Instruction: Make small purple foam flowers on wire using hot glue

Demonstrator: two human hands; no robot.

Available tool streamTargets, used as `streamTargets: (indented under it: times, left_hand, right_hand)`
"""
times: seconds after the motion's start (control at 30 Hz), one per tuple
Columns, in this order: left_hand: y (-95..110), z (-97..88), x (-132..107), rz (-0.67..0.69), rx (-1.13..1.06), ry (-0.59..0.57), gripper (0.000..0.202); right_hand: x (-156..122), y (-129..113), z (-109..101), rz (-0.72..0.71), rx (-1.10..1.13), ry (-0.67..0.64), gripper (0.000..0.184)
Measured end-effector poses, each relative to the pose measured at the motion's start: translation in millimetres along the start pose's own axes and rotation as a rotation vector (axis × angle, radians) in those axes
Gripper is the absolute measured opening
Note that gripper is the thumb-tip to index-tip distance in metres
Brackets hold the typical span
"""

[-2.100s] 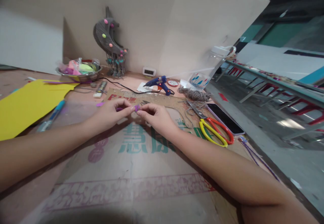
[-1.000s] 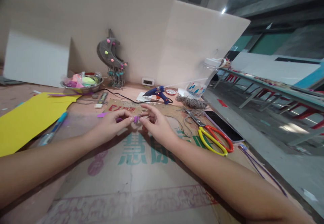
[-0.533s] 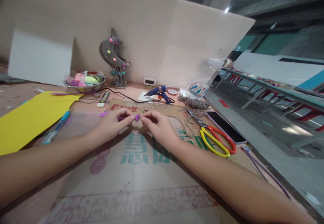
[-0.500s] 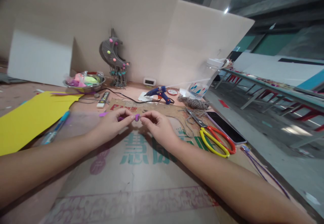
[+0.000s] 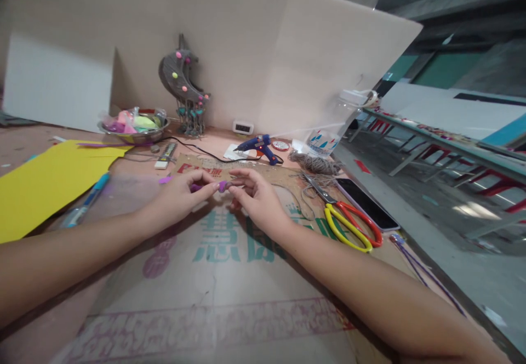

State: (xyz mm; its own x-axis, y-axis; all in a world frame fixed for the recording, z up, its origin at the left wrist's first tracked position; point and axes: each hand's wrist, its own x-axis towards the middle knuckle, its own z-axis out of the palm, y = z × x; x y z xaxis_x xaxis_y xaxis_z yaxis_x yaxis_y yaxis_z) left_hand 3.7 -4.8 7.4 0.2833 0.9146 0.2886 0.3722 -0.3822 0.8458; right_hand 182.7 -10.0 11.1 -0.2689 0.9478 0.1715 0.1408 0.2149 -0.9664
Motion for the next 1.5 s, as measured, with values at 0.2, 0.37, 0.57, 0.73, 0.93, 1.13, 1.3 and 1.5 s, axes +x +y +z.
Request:
streamTargets:
  times: [0.2,0.37,0.57,0.73,0.93,1.13,1.3,1.5]
  left_hand:
    - [-1.4,-1.0,0.4,0.014,0.03,0.027,0.021]
    - [-1.7,-0.3,0.5,0.013,0.022,0.007,0.022]
    - [-0.8,-0.4,-0.5,0.016,0.018,-0.027,0.023]
    - [-0.2,-0.5,-2.4,0.013,0.016,-0.069,0.023]
    - [-1.7,0.8,-3.3,-0.007,0.013,-0.082,0.025]
    - [-4.5,0.2,-0.3,-0.01,-0.018,-0.042,0.025]
    - [-3.7,0.3,1.4,-0.009,-0.048,-0.027,0.024]
    - [-0.2,-1.4,1.2,-0.042,-0.028,0.001,0.023]
  right_hand:
    - [0.3,1.7,-0.6,-0.018,-0.037,0.015,0.019]
    - [1.0,-0.4,-0.4,-0.012,-0.086,-0.011,0.025]
    - [0.9,1.0,0.0,-0.005,-0.165,-0.01,0.02]
    - [0.5,3.3,-1.3,-0.034,-0.233,0.015,0.02]
    - [-0.4,1.4,-0.1,-0.024,-0.235,0.006,0.019]
    - [0.1,-1.1,1.3,-0.028,-0.144,-0.008,0.023]
    - [0.3,1.3,0.6,-0.047,-0.072,-0.002,0.029]
    - [1.6,5.5,-8.1,-0.266,-0.151,0.226,0.025]
